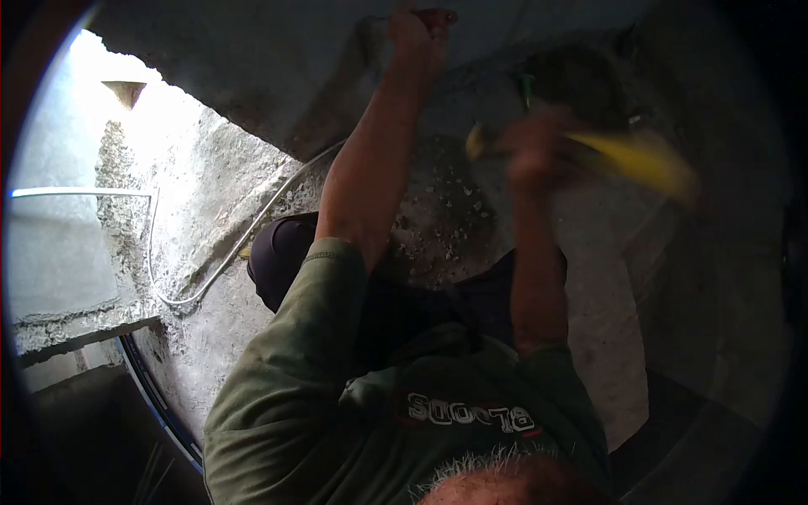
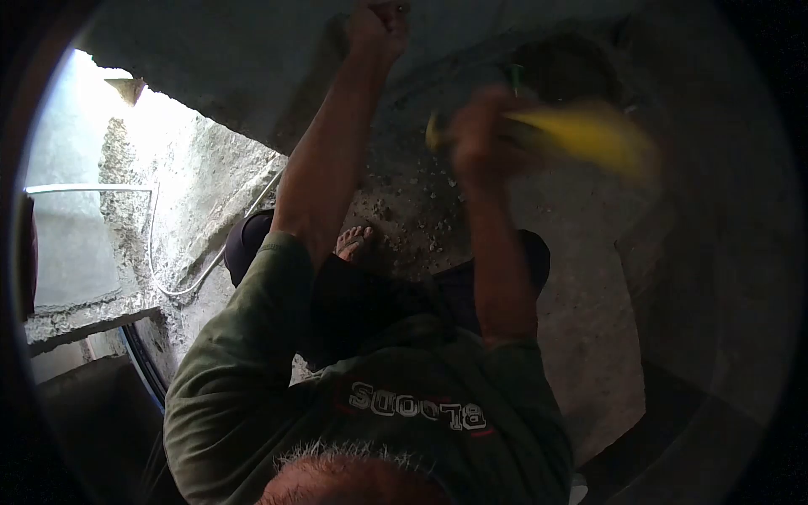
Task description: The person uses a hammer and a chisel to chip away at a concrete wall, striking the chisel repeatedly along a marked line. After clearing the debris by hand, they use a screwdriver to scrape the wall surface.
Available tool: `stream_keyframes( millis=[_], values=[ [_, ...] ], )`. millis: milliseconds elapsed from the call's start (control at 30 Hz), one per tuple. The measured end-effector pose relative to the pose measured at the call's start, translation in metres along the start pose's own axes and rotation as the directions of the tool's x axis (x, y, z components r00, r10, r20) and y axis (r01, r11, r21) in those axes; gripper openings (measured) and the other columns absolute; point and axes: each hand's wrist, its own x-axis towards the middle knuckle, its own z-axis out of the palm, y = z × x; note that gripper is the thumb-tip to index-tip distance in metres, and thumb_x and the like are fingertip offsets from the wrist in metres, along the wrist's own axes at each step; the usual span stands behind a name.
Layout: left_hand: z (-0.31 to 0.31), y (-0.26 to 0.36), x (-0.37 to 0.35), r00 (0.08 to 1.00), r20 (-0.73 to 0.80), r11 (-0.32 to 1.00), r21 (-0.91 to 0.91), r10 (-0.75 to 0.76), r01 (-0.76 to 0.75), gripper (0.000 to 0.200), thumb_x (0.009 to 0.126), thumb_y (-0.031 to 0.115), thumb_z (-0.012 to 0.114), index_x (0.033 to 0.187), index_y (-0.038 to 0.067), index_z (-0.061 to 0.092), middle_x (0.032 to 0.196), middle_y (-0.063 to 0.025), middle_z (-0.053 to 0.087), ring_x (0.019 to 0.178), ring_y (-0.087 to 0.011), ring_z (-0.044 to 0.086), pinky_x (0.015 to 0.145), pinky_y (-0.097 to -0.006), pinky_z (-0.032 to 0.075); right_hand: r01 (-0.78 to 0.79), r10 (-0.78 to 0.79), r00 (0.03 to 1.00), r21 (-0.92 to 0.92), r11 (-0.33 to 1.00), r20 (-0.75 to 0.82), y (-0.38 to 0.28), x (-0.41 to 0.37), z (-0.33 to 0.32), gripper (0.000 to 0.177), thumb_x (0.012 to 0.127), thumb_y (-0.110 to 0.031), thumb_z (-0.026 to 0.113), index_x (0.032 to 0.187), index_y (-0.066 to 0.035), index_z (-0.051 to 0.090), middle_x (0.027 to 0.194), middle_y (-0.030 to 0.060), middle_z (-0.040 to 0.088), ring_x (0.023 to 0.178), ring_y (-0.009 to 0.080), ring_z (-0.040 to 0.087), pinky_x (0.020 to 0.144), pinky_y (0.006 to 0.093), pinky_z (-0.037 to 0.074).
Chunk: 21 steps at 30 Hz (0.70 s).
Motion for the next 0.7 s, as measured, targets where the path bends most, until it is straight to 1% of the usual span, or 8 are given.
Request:
stream_keyframes(
  millis=[67,100,167,233,467,533,633,700],
  values=[
    [0.011,0.013,-0.028,0.993,-0.116,0.963,0.269,-0.006,0.037,0.042,0.093,0.023,0.038,0.055,0.008,0.041,0.044,-0.0043,0.037,0.04,-0.0143,0.032,0.04,-0.0287,0.029,-0.361,0.53,0.839,-0.605,0.71,0.121,0.044,-0.03,0.005,0.024,0.08,-0.016,0.062,0.062,-0.005,0.051,0.05,0.0001,0.047,0.042,0.0078,0.045,0.04,0.0252,0.037],
    [0.0,0.003,-0.021,0.994,-0.113,0.96,0.277,-0.01,0.042,0.042,0.093,0.023,0.038,0.055,0.008,0.041,0.044,-0.0043,0.037,0.04,-0.0143,0.032,0.04,-0.0287,0.029,-0.39,0.537,0.837,-0.574,0.72,0.105,0.044,-0.043,-0.008,0.025,0.081,-0.017,0.062,0.063,-0.002,0.052,0.051,0.0003,0.048,0.044,0.0094,0.047,0.043,0.0272,0.039],
    [-0.044,-0.029,0.007,0.996,-0.063,0.998,-0.017,0.057,-0.058,0.023,0.085,0.016,0.047,0.067,0.001,0.048,0.053,-0.0121,0.053,0.039,-0.0254,0.05,0.045,-0.0418,0.048,-0.402,0.537,0.836,-0.543,0.737,0.109,0.049,-0.061,-0.028,0.027,0.081,-0.018,0.061,0.065,0.001,0.053,0.053,0.0005,0.049,0.046,0.0109,0.049,0.046,0.0292,0.041],
    [-0.068,-0.059,-0.012,0.982,-0.138,0.981,0.165,0.13,-0.106,0.023,0.085,0.017,0.047,0.069,0.0,0.048,0.054,-0.0144,0.053,0.04,-0.0269,0.052,0.041,-0.0419,0.049,-0.572,0.637,0.771,-0.47,0.673,-0.026,0.043,-0.088,-0.045,0.027,0.081,-0.018,0.061,0.063,-0.001,0.051,0.052,0.0016,0.049,0.044,0.0104,0.049,0.042,0.0291,0.039],
    [-0.085,-0.073,-0.05,0.977,-0.212,0.962,0.267,0.01,0.048,0.029,0.085,0.023,0.05,0.068,-0.001,0.05,0.051,-0.0152,0.052,0.04,-0.0254,0.053,0.04,-0.0406,0.049,-0.544,0.6,0.8,-0.399,0.738,0.02,0.029,-0.121,-0.066,0.027,0.082,-0.017,0.063,0.062,-0.003,0.052,0.05,-0.0006,0.048,0.043,0.0081,0.047,0.041,0.0269,0.035],
    [-0.085,-0.061,-0.035,0.998,0.049,0.983,0.185,-0.025,0.016,0.036,0.086,0.027,0.051,0.061,0.001,0.049,0.047,-0.0136,0.05,0.038,-0.0244,0.05,0.038,-0.0405,0.047,-0.343,0.412,0.909,-0.436,0.832,0.071,0.02,-0.12,-0.063,0.025,0.084,-0.014,0.062,0.063,-0.002,0.053,0.05,-0.0019,0.048,0.044,0.0069,0.047,0.042,0.026,0.035],
    [-0.069,-0.048,-0.019,0.997,-0.008,0.933,0.353,0.076,-0.068,0.041,0.086,0.029,0.052,0.053,0.004,0.047,0.044,-0.0119,0.047,0.037,-0.0235,0.047,0.038,-0.0407,0.044,-0.182,0.251,0.956,-0.369,0.911,0.149,0.023,-0.118,-0.069,0.018,0.084,-0.011,0.062,0.069,-0.002,0.057,0.054,-0.0021,0.051,0.047,0.0065,0.048,0.044,0.0258,0.036],
    [-0.066,-0.038,-0.005,0.998,0.032,0.958,0.281,0.059,-0.066,0.041,0.086,0.027,0.052,0.053,0.005,0.046,0.044,-0.0111,0.047,0.037,-0.0233,0.046,0.039,-0.0404,0.044,-0.162,0.208,0.974,-0.353,0.921,0.094,0.01,-0.115,-0.055,0.019,0.082,-0.009,0.063,0.066,-0.003,0.055,0.054,-0.0029,0.051,0.046,0.0054,0.048,0.043,0.024,0.036]
  ],
)
